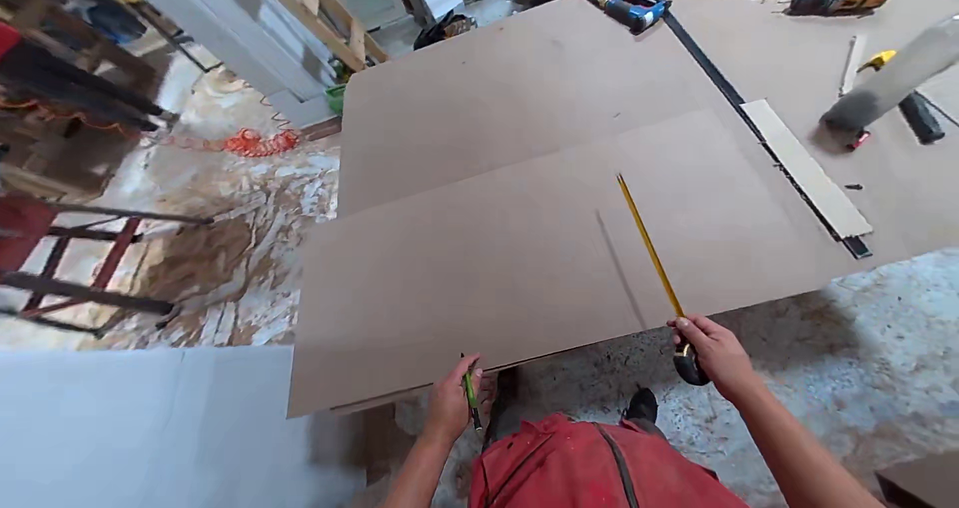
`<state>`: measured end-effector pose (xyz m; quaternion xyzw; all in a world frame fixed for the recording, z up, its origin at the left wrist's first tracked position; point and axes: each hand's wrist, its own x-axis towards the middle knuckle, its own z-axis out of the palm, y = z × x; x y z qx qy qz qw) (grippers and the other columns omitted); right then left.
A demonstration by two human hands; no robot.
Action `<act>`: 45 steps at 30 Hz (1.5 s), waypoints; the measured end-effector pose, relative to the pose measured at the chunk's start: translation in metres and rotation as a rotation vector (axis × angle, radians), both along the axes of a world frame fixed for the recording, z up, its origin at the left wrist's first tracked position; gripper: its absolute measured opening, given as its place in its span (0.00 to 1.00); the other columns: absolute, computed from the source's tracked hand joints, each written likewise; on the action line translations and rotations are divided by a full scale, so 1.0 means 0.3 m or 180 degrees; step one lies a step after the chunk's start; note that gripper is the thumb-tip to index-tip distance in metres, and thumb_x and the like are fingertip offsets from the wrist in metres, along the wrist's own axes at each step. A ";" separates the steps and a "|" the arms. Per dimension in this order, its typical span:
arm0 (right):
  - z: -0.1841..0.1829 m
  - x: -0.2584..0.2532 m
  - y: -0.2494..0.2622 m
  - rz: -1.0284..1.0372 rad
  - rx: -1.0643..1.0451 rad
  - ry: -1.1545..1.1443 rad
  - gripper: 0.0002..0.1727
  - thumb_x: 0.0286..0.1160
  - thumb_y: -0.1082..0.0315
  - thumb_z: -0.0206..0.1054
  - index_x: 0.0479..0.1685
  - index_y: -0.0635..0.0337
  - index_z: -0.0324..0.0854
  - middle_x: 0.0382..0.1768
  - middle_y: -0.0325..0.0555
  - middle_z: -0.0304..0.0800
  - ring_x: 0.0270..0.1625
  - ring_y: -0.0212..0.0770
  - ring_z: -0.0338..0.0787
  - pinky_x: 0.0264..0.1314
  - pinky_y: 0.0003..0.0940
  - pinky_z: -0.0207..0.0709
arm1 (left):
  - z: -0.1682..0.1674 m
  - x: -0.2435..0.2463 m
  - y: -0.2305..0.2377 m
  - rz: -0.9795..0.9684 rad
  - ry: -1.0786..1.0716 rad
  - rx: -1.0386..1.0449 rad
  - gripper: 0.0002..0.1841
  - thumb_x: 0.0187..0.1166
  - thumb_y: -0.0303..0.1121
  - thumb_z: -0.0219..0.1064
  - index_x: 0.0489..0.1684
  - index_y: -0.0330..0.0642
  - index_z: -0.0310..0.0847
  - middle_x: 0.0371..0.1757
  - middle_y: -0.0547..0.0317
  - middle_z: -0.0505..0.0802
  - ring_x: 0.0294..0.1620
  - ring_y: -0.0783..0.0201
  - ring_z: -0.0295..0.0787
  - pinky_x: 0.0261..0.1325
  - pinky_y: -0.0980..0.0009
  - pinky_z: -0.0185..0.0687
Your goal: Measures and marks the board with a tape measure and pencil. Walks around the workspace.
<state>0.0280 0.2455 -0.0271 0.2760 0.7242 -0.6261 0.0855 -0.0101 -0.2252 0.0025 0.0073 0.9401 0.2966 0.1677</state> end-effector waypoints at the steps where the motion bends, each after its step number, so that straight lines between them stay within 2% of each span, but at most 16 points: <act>1: -0.015 0.024 -0.087 0.0043 -0.0061 -0.0033 0.17 0.92 0.59 0.56 0.53 0.59 0.88 0.31 0.44 0.90 0.29 0.40 0.86 0.33 0.39 0.81 | -0.024 -0.032 -0.047 -0.0104 0.0069 0.0059 0.20 0.87 0.40 0.61 0.74 0.47 0.84 0.65 0.55 0.94 0.61 0.59 0.94 0.68 0.53 0.87; 4: -0.069 0.103 -0.381 0.0165 -0.0222 -0.0335 0.17 0.91 0.57 0.57 0.51 0.57 0.89 0.32 0.41 0.91 0.31 0.37 0.87 0.36 0.37 0.82 | -0.107 -0.173 -0.174 -0.0583 0.0280 0.0061 0.21 0.88 0.42 0.59 0.75 0.50 0.84 0.65 0.57 0.94 0.62 0.60 0.93 0.69 0.52 0.87; 7: -0.111 0.169 -0.674 0.0216 -0.0465 -0.0725 0.18 0.91 0.56 0.56 0.54 0.56 0.89 0.33 0.39 0.91 0.33 0.35 0.88 0.40 0.36 0.83 | -0.118 -0.305 -0.241 -0.1188 0.0115 -0.0225 0.22 0.89 0.43 0.58 0.80 0.53 0.80 0.67 0.53 0.92 0.66 0.53 0.91 0.71 0.47 0.84; 10: -0.123 0.147 -0.874 0.0225 -0.0613 -0.0821 0.19 0.92 0.54 0.55 0.53 0.54 0.89 0.34 0.38 0.91 0.34 0.35 0.88 0.43 0.36 0.83 | -0.101 -0.413 -0.224 -0.1793 -0.0094 -0.0395 0.25 0.89 0.43 0.59 0.85 0.56 0.73 0.79 0.57 0.85 0.78 0.53 0.82 0.79 0.47 0.77; 12: -0.141 0.112 -0.962 0.0090 -0.0653 -0.0815 0.19 0.92 0.54 0.55 0.53 0.54 0.89 0.34 0.39 0.92 0.35 0.36 0.89 0.45 0.38 0.83 | -0.130 -0.469 -0.192 -0.2366 0.0138 -0.0353 0.27 0.87 0.40 0.62 0.87 0.52 0.71 0.87 0.60 0.76 0.85 0.55 0.75 0.86 0.51 0.70; 14: -0.169 0.073 -1.011 -0.0005 -0.0623 -0.0789 0.19 0.92 0.52 0.55 0.52 0.53 0.90 0.35 0.38 0.92 0.37 0.36 0.89 0.47 0.38 0.83 | -0.206 -0.520 -0.149 -0.2975 0.0813 -0.0047 0.29 0.83 0.38 0.66 0.86 0.47 0.71 0.89 0.56 0.73 0.88 0.54 0.69 0.88 0.50 0.65; 18: -0.194 0.029 -1.067 -0.0065 -0.0418 -0.0782 0.19 0.92 0.51 0.55 0.51 0.50 0.90 0.35 0.38 0.93 0.38 0.36 0.90 0.48 0.41 0.83 | -0.311 -0.594 -0.080 -0.3591 0.1181 0.0047 0.32 0.85 0.48 0.62 0.89 0.50 0.67 0.93 0.60 0.67 0.96 0.53 0.52 0.94 0.41 0.45; 23: -0.185 -0.009 -1.065 -0.0419 -0.0251 -0.0782 0.14 0.88 0.53 0.61 0.51 0.48 0.89 0.40 0.39 0.94 0.43 0.38 0.91 0.52 0.46 0.84 | -0.340 -0.617 -0.061 -0.3329 0.1135 0.0225 0.32 0.84 0.54 0.61 0.87 0.50 0.71 0.91 0.62 0.70 0.96 0.45 0.49 0.95 0.42 0.41; 27: -0.188 -0.019 -1.089 -0.0679 -0.0287 -0.0769 0.13 0.88 0.55 0.62 0.53 0.48 0.89 0.40 0.36 0.97 0.42 0.35 0.93 0.50 0.42 0.86 | -0.307 -0.682 -0.130 -0.2641 0.0792 0.0115 0.39 0.82 0.54 0.65 0.93 0.51 0.59 0.95 0.56 0.62 0.96 0.49 0.50 0.95 0.44 0.49; 30: -0.184 -0.016 -1.093 -0.0739 -0.0304 -0.0802 0.14 0.89 0.55 0.61 0.55 0.48 0.89 0.38 0.35 0.97 0.36 0.34 0.92 0.44 0.40 0.85 | -0.258 -0.867 -0.307 -0.1503 0.0542 -0.0312 0.42 0.84 0.55 0.64 0.96 0.49 0.51 0.94 0.42 0.59 0.93 0.36 0.54 0.87 0.32 0.55; 32: -0.181 -0.017 -1.084 -0.0728 -0.0276 -0.0792 0.14 0.90 0.55 0.60 0.54 0.48 0.90 0.36 0.34 0.96 0.34 0.33 0.91 0.41 0.38 0.85 | -0.221 -1.047 -0.431 -0.0898 0.0478 -0.0450 0.45 0.80 0.57 0.69 0.93 0.44 0.54 0.88 0.28 0.66 0.85 0.26 0.63 0.80 0.25 0.62; 34: -0.173 -0.017 -1.072 -0.0702 -0.0237 -0.0852 0.14 0.90 0.54 0.60 0.54 0.48 0.90 0.36 0.34 0.96 0.34 0.33 0.91 0.42 0.37 0.85 | -0.182 -1.215 -0.515 -0.0602 0.0340 -0.0652 0.48 0.77 0.56 0.73 0.92 0.39 0.54 0.81 0.22 0.73 0.79 0.24 0.72 0.76 0.26 0.67; 37: -0.166 -0.011 -1.059 -0.0688 -0.0224 -0.0925 0.14 0.90 0.54 0.60 0.54 0.48 0.90 0.36 0.34 0.95 0.35 0.33 0.91 0.43 0.38 0.84 | -0.169 -1.342 -0.568 -0.0515 0.0168 -0.0779 0.50 0.74 0.51 0.78 0.93 0.40 0.51 0.79 0.23 0.76 0.79 0.25 0.73 0.77 0.27 0.66; 41: -0.151 -0.009 -1.029 -0.0549 -0.0177 -0.0984 0.16 0.91 0.53 0.58 0.54 0.48 0.90 0.35 0.34 0.95 0.36 0.33 0.91 0.44 0.38 0.84 | -0.197 -1.406 -0.560 -0.0543 0.0174 -0.0598 0.57 0.65 0.50 0.84 0.94 0.39 0.49 0.86 0.25 0.67 0.86 0.30 0.65 0.83 0.30 0.60; 44: -0.135 0.003 -0.991 -0.0392 -0.0086 -0.1081 0.16 0.92 0.54 0.56 0.55 0.48 0.89 0.35 0.33 0.95 0.34 0.32 0.90 0.43 0.37 0.83 | -0.153 -1.456 -0.487 -0.0671 -0.0089 -0.0632 0.51 0.70 0.48 0.82 0.91 0.36 0.54 0.77 0.25 0.78 0.75 0.33 0.79 0.75 0.36 0.74; 45: -0.134 0.011 -0.977 -0.0347 -0.0064 -0.1107 0.16 0.92 0.54 0.56 0.54 0.49 0.89 0.35 0.33 0.95 0.34 0.31 0.89 0.42 0.37 0.83 | -0.146 -1.459 -0.466 -0.0646 -0.0151 -0.0633 0.50 0.71 0.47 0.81 0.91 0.37 0.53 0.76 0.25 0.79 0.74 0.33 0.80 0.76 0.36 0.74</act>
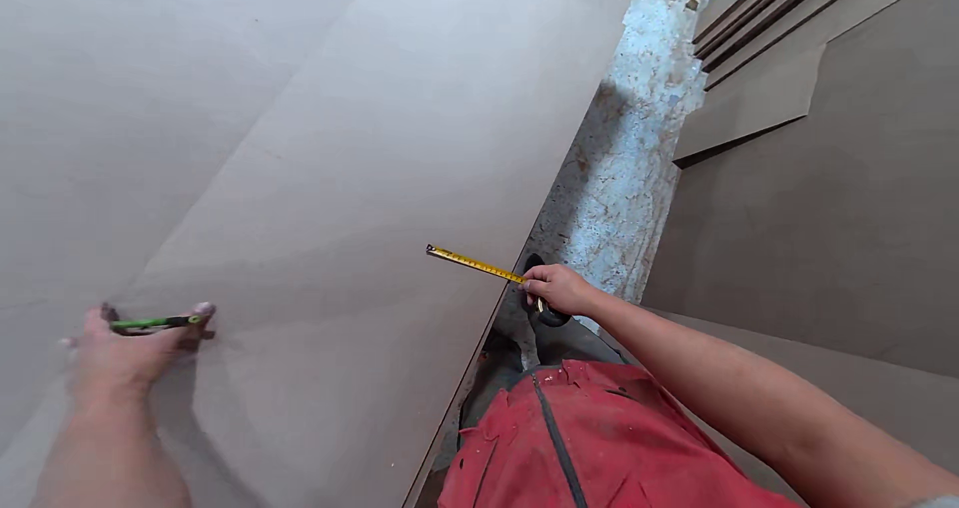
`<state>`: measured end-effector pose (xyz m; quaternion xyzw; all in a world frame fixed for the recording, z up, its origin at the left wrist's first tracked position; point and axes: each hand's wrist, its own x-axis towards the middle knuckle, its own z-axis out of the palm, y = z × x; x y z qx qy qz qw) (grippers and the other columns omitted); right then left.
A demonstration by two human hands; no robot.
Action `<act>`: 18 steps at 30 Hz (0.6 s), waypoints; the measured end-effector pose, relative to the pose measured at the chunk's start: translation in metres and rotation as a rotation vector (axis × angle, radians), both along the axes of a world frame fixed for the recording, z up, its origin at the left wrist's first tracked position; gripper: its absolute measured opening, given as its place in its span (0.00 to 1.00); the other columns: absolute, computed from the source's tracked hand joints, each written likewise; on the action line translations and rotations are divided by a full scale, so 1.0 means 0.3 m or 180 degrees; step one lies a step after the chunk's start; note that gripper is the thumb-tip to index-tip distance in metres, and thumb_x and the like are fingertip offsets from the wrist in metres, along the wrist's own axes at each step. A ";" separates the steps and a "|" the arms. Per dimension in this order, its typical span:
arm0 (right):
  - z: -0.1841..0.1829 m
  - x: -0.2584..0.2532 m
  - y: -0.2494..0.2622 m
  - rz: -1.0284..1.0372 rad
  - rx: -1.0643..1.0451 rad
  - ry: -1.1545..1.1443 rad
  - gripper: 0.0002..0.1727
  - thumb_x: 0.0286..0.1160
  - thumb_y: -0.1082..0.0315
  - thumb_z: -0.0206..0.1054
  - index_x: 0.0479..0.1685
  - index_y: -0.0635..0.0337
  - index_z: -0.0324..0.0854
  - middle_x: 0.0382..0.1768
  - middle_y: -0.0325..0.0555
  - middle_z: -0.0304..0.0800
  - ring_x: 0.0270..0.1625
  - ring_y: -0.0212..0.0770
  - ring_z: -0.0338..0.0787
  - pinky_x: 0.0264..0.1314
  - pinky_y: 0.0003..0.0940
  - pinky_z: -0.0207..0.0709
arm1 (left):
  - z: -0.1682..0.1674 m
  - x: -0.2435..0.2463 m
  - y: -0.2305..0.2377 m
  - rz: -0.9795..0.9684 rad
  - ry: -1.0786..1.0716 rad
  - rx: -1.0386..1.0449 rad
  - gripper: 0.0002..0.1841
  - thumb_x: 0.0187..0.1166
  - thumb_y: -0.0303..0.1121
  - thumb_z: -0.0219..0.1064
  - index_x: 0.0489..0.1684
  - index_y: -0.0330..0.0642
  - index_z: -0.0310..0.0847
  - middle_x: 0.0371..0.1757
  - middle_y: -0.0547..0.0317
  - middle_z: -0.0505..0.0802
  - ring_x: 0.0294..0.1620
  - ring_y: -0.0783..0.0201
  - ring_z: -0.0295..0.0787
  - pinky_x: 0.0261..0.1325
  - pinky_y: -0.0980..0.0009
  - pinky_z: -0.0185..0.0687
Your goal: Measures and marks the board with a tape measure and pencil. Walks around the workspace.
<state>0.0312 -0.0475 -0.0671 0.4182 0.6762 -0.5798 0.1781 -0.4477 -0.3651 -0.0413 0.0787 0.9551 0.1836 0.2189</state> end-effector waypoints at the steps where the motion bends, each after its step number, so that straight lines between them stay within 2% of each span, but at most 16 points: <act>1: 0.000 0.006 0.013 0.0030 0.0004 -0.0016 0.16 0.92 0.54 0.56 0.54 0.49 0.89 0.35 0.33 0.95 0.33 0.31 0.89 0.41 0.37 0.83 | -0.008 -0.003 0.002 0.0076 0.0010 0.0054 0.50 0.71 0.46 0.81 0.92 0.38 0.53 0.76 0.25 0.78 0.76 0.32 0.77 0.77 0.35 0.71; 4: -0.002 0.009 0.043 0.0080 -0.0029 -0.0014 0.16 0.92 0.54 0.56 0.54 0.48 0.89 0.36 0.32 0.95 0.36 0.31 0.91 0.43 0.36 0.84 | -0.025 0.022 -0.012 0.0207 0.0153 -0.0043 0.49 0.70 0.45 0.82 0.91 0.41 0.56 0.76 0.25 0.79 0.77 0.31 0.76 0.77 0.32 0.67; 6: -0.008 0.011 0.068 0.0091 -0.0054 0.0022 0.17 0.93 0.54 0.55 0.53 0.47 0.90 0.36 0.31 0.95 0.37 0.31 0.91 0.46 0.38 0.84 | -0.024 0.079 0.009 0.0184 0.0118 -0.0064 0.47 0.72 0.48 0.80 0.90 0.39 0.57 0.72 0.27 0.82 0.71 0.34 0.83 0.73 0.36 0.75; 8: -0.020 0.030 0.094 0.0071 -0.0106 0.0048 0.17 0.92 0.54 0.55 0.49 0.48 0.90 0.35 0.32 0.95 0.37 0.32 0.91 0.46 0.40 0.84 | -0.056 0.142 -0.001 0.0282 0.0127 0.0197 0.49 0.71 0.48 0.81 0.90 0.39 0.55 0.72 0.28 0.82 0.69 0.35 0.84 0.71 0.36 0.77; 10: -0.022 0.064 0.135 0.0071 -0.0156 0.0034 0.17 0.92 0.54 0.56 0.45 0.49 0.90 0.34 0.33 0.95 0.36 0.33 0.91 0.45 0.39 0.84 | -0.065 0.217 -0.007 0.0363 0.0202 0.0255 0.52 0.71 0.48 0.81 0.93 0.41 0.51 0.78 0.27 0.77 0.75 0.34 0.79 0.75 0.36 0.73; 13: -0.020 0.116 0.202 0.0226 -0.0193 0.0004 0.18 0.93 0.54 0.55 0.46 0.48 0.90 0.35 0.31 0.95 0.35 0.31 0.91 0.43 0.36 0.84 | -0.051 0.321 0.026 0.0422 0.0332 0.0088 0.54 0.71 0.51 0.80 0.94 0.40 0.48 0.84 0.28 0.72 0.83 0.34 0.70 0.82 0.37 0.66; 16: -0.024 0.135 0.240 0.0411 -0.0188 0.0007 0.18 0.92 0.53 0.55 0.47 0.47 0.90 0.34 0.31 0.95 0.35 0.30 0.91 0.43 0.38 0.84 | 0.002 0.498 0.185 0.0023 0.0503 0.0003 0.50 0.76 0.49 0.76 0.94 0.38 0.49 0.84 0.24 0.70 0.83 0.26 0.67 0.81 0.29 0.63; 17: -0.028 0.135 0.246 0.0472 -0.0168 0.0019 0.18 0.92 0.52 0.55 0.46 0.46 0.90 0.33 0.30 0.94 0.35 0.31 0.91 0.44 0.39 0.84 | 0.018 0.601 0.272 -0.0257 0.0477 0.0074 0.49 0.77 0.48 0.75 0.94 0.38 0.50 0.85 0.26 0.70 0.83 0.27 0.68 0.80 0.29 0.64; 18: -0.032 0.132 0.247 0.0512 -0.0163 0.0026 0.18 0.92 0.52 0.55 0.45 0.45 0.90 0.33 0.30 0.94 0.35 0.31 0.90 0.44 0.40 0.84 | 0.020 0.714 0.356 -0.0590 0.0413 0.0196 0.47 0.78 0.47 0.74 0.95 0.40 0.51 0.89 0.32 0.67 0.86 0.32 0.65 0.84 0.33 0.62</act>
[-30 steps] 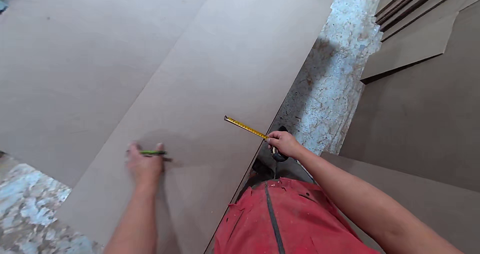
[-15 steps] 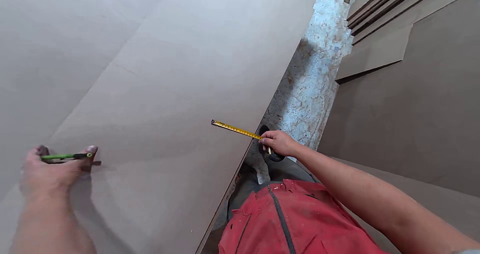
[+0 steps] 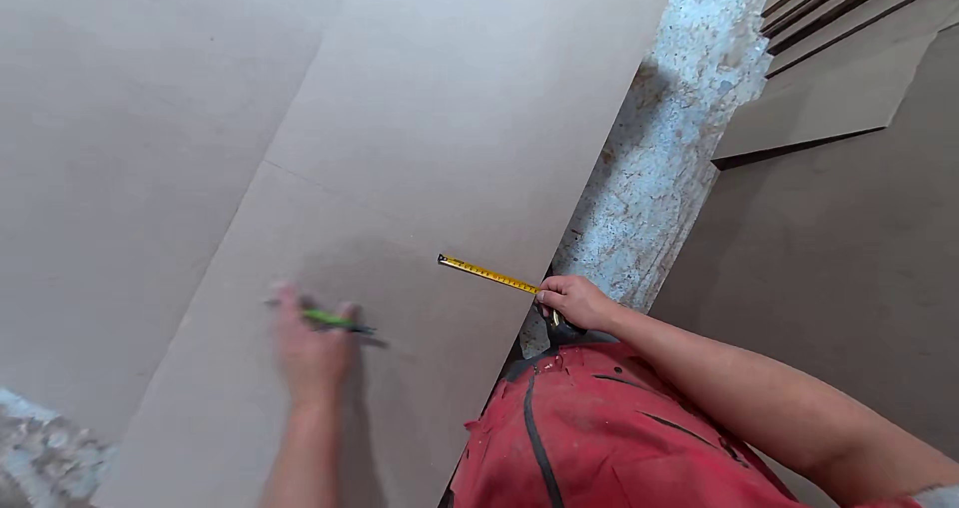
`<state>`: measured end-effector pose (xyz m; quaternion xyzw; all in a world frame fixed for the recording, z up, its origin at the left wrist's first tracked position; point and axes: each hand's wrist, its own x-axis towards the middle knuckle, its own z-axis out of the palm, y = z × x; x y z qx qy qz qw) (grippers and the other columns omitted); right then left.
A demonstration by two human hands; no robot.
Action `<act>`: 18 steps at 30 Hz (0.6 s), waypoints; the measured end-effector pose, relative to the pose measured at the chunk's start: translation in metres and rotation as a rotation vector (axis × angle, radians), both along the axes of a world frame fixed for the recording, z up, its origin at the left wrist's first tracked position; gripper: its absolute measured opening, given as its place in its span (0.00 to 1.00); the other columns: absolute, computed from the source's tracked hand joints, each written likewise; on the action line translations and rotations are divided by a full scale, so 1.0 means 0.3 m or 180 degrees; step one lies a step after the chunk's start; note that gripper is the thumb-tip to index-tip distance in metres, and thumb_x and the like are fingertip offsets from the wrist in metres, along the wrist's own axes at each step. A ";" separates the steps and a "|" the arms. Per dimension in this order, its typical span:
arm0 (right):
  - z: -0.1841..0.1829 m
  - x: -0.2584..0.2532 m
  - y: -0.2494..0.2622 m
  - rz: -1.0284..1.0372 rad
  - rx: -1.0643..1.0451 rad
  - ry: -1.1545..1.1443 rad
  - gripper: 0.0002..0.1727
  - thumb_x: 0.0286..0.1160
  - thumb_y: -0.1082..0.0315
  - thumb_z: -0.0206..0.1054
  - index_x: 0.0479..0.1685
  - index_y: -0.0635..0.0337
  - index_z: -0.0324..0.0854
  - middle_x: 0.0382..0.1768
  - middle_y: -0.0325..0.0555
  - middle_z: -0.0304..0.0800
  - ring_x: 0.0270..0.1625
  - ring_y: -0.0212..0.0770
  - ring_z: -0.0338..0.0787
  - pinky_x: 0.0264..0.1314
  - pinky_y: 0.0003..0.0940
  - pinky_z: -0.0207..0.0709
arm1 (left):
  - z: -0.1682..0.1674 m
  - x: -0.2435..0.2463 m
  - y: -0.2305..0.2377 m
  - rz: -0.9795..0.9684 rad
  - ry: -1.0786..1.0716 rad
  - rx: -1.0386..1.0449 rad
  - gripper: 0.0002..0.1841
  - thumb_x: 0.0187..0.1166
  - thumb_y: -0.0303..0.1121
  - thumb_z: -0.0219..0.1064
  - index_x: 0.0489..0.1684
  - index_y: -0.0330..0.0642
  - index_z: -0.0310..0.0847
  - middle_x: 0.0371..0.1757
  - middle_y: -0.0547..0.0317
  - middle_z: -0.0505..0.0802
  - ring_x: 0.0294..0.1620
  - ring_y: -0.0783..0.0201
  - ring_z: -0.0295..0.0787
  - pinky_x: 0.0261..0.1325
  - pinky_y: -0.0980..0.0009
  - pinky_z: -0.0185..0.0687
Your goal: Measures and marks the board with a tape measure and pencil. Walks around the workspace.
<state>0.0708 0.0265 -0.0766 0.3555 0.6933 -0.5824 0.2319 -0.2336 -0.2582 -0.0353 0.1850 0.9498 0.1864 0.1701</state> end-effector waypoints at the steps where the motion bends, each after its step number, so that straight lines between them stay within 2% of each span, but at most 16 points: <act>1: -0.003 -0.004 -0.001 0.0029 0.0016 -0.0001 0.18 0.92 0.51 0.55 0.43 0.45 0.90 0.33 0.30 0.94 0.35 0.31 0.90 0.44 0.40 0.84 | -0.009 0.110 0.082 -0.0434 -0.0018 0.0140 0.44 0.77 0.47 0.73 0.92 0.39 0.57 0.90 0.36 0.66 0.89 0.36 0.63 0.86 0.35 0.60; 3: -0.006 -0.007 -0.007 0.0054 0.0090 -0.0009 0.19 0.91 0.50 0.55 0.41 0.44 0.89 0.32 0.30 0.93 0.35 0.32 0.90 0.44 0.41 0.84 | -0.071 0.286 0.217 -0.1406 0.0125 0.0342 0.37 0.78 0.52 0.69 0.85 0.41 0.71 0.90 0.45 0.70 0.92 0.44 0.58 0.92 0.38 0.49; 4: -0.006 -0.003 -0.013 0.0054 0.0147 -0.0017 0.19 0.91 0.50 0.55 0.41 0.44 0.89 0.31 0.30 0.93 0.34 0.32 0.90 0.43 0.42 0.84 | -0.111 0.348 0.259 -0.1776 0.0228 0.0379 0.34 0.82 0.54 0.64 0.84 0.44 0.73 0.90 0.51 0.71 0.94 0.48 0.55 0.94 0.37 0.43; 6: -0.004 0.000 -0.017 0.0065 0.0258 -0.0034 0.19 0.91 0.49 0.54 0.40 0.43 0.89 0.31 0.30 0.93 0.35 0.32 0.90 0.44 0.42 0.84 | -0.171 0.397 0.299 -0.2065 0.0456 0.0375 0.31 0.87 0.54 0.58 0.85 0.50 0.73 0.91 0.61 0.71 0.95 0.55 0.54 0.95 0.37 0.39; 8: -0.007 -0.007 -0.013 0.0031 0.0283 -0.0001 0.20 0.91 0.47 0.54 0.39 0.44 0.89 0.31 0.30 0.93 0.35 0.33 0.90 0.44 0.43 0.82 | -0.196 0.344 0.311 -0.1938 0.0560 0.0440 0.28 0.88 0.52 0.57 0.83 0.51 0.75 0.89 0.64 0.74 0.94 0.58 0.58 0.95 0.40 0.42; 11: -0.014 0.007 -0.008 0.0028 0.0212 0.0121 0.21 0.91 0.48 0.54 0.40 0.46 0.89 0.32 0.31 0.93 0.36 0.33 0.90 0.46 0.43 0.83 | -0.197 0.180 0.327 -0.1619 0.0580 0.0333 0.31 0.87 0.52 0.58 0.87 0.49 0.70 0.88 0.56 0.75 0.93 0.52 0.60 0.95 0.38 0.42; 14: -0.016 0.018 0.002 0.0105 0.0144 0.0287 0.19 0.93 0.52 0.53 0.45 0.47 0.89 0.35 0.31 0.94 0.38 0.31 0.91 0.48 0.41 0.84 | -0.189 0.030 0.331 -0.1458 0.0601 0.0173 0.32 0.87 0.53 0.59 0.88 0.50 0.67 0.89 0.55 0.73 0.93 0.51 0.60 0.95 0.41 0.43; 16: -0.006 0.029 0.000 0.0077 0.0085 0.0307 0.17 0.93 0.54 0.54 0.50 0.48 0.89 0.36 0.32 0.94 0.40 0.31 0.91 0.50 0.40 0.83 | -0.191 0.001 0.319 -0.1512 0.0536 0.0247 0.33 0.86 0.54 0.59 0.88 0.49 0.67 0.89 0.56 0.73 0.93 0.51 0.60 0.95 0.42 0.42; 18: -0.005 0.029 0.007 0.0042 0.0087 0.0330 0.17 0.93 0.54 0.54 0.50 0.48 0.89 0.36 0.31 0.95 0.39 0.31 0.91 0.50 0.39 0.84 | -0.187 -0.001 0.323 -0.1531 0.0496 0.0346 0.33 0.86 0.53 0.59 0.88 0.49 0.67 0.89 0.57 0.73 0.93 0.52 0.59 0.96 0.43 0.39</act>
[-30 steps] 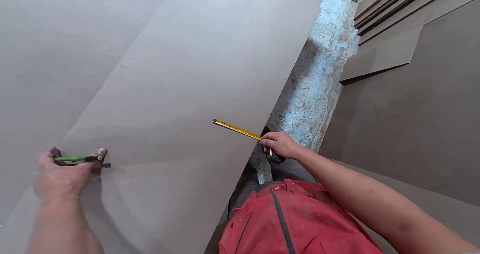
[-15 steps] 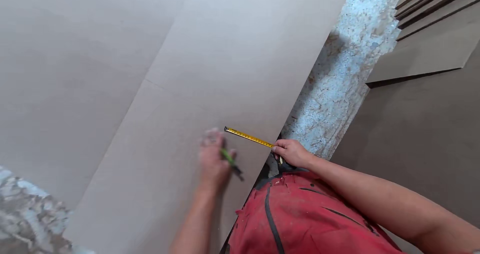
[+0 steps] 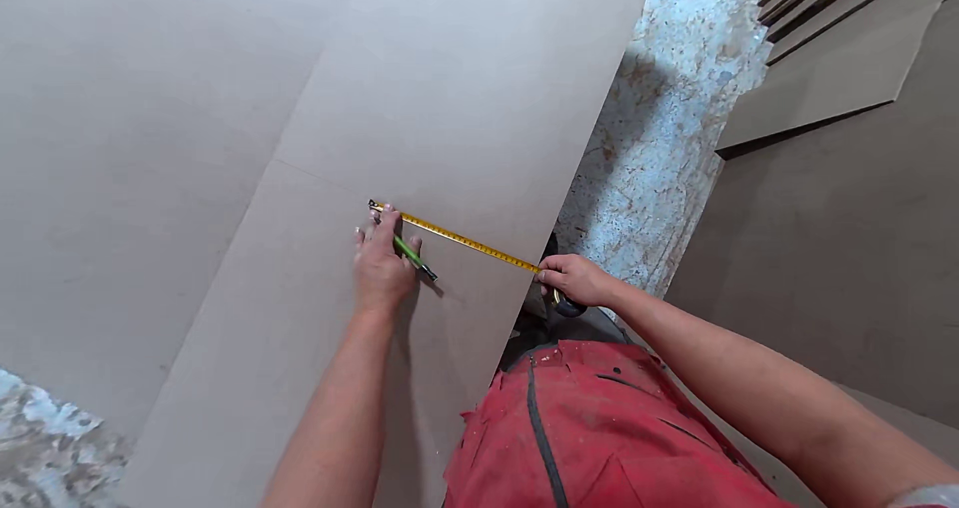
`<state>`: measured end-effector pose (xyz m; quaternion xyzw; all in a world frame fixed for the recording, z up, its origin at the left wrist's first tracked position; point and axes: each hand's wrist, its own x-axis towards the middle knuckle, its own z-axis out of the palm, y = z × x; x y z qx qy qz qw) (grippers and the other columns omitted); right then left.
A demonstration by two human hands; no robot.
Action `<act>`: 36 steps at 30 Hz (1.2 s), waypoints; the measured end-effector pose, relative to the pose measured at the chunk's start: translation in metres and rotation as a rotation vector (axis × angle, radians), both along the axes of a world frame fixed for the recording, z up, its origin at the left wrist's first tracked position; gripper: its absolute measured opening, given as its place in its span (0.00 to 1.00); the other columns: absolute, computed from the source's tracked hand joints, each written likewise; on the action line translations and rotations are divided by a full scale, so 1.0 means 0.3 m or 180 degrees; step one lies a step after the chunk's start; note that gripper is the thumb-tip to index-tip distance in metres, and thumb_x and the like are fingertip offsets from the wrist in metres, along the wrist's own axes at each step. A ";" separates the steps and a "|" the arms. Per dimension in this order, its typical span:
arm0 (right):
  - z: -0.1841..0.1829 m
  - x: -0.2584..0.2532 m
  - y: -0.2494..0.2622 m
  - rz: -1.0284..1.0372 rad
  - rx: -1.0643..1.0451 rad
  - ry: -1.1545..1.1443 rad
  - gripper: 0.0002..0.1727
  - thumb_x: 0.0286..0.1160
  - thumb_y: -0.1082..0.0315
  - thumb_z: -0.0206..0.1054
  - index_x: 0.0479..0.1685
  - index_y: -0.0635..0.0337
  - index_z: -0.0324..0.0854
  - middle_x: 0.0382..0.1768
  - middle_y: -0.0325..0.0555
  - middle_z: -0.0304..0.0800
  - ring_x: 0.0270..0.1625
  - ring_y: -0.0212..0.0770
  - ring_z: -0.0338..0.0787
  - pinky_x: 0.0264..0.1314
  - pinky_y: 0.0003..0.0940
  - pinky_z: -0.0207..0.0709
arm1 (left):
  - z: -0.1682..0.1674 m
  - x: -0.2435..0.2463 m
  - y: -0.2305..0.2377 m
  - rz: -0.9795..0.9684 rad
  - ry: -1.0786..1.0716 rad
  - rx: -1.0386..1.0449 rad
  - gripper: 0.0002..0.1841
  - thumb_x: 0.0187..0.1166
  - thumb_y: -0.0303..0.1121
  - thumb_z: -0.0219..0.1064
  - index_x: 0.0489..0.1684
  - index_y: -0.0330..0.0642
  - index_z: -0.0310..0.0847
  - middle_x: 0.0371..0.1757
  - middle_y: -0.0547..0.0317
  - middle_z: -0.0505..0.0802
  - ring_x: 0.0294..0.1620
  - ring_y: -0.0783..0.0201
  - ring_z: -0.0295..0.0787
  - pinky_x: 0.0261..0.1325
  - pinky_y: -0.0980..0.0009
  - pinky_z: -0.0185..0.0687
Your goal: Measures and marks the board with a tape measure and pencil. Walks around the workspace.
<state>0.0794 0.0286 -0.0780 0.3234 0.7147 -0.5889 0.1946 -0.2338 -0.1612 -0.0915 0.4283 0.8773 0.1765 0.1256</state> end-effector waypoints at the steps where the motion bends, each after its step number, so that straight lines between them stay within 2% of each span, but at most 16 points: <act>1: 0.000 -0.002 0.003 -0.0016 -0.0006 0.0016 0.17 0.93 0.54 0.54 0.50 0.48 0.89 0.36 0.31 0.95 0.39 0.30 0.91 0.50 0.39 0.84 | 0.000 0.002 0.003 0.0021 -0.0017 0.0004 0.32 0.86 0.53 0.60 0.88 0.50 0.67 0.90 0.58 0.72 0.94 0.52 0.58 0.96 0.42 0.38; 7: 0.005 0.000 -0.001 -0.0093 -0.0048 0.0015 0.16 0.93 0.55 0.55 0.50 0.47 0.89 0.35 0.31 0.95 0.38 0.30 0.91 0.48 0.37 0.84 | 0.014 0.028 0.006 -0.0027 0.0063 -0.0075 0.32 0.85 0.54 0.61 0.86 0.50 0.70 0.89 0.59 0.74 0.94 0.51 0.58 0.95 0.40 0.36; 9: 0.008 0.003 -0.002 -0.0130 -0.0035 0.0020 0.16 0.93 0.55 0.55 0.51 0.48 0.89 0.34 0.32 0.94 0.37 0.30 0.91 0.47 0.36 0.84 | 0.007 0.037 0.005 -0.0069 0.0095 -0.0100 0.32 0.85 0.56 0.59 0.86 0.52 0.70 0.89 0.60 0.74 0.94 0.51 0.58 0.95 0.38 0.34; 13: 0.007 -0.001 0.000 -0.0099 0.0026 0.0010 0.17 0.93 0.55 0.54 0.51 0.47 0.90 0.34 0.32 0.94 0.36 0.29 0.91 0.46 0.36 0.84 | -0.005 0.037 0.003 -0.0062 0.0107 -0.0009 0.33 0.85 0.56 0.59 0.87 0.52 0.68 0.89 0.60 0.74 0.94 0.52 0.57 0.95 0.38 0.32; 21: -0.009 -0.003 -0.004 -0.0042 0.0343 0.0046 0.17 0.91 0.54 0.55 0.47 0.45 0.91 0.32 0.32 0.93 0.36 0.31 0.91 0.45 0.41 0.84 | 0.003 0.042 0.006 -0.0042 0.0038 -0.0002 0.32 0.86 0.57 0.59 0.86 0.51 0.69 0.90 0.61 0.72 0.95 0.54 0.53 0.96 0.39 0.30; 23: -0.012 -0.002 -0.002 -0.0051 0.0354 0.0088 0.17 0.91 0.54 0.55 0.47 0.45 0.91 0.31 0.32 0.93 0.36 0.32 0.90 0.45 0.42 0.84 | 0.007 0.039 0.008 -0.0069 0.0044 0.0023 0.32 0.85 0.56 0.60 0.85 0.50 0.70 0.89 0.59 0.74 0.95 0.52 0.56 0.95 0.37 0.32; 36: -0.007 -0.007 0.010 -0.0207 -0.0046 0.0008 0.16 0.91 0.55 0.57 0.47 0.46 0.92 0.31 0.32 0.93 0.35 0.31 0.89 0.44 0.37 0.82 | 0.004 0.036 0.006 0.0021 -0.0048 0.0192 0.32 0.83 0.51 0.67 0.85 0.51 0.71 0.88 0.61 0.76 0.94 0.53 0.57 0.96 0.38 0.31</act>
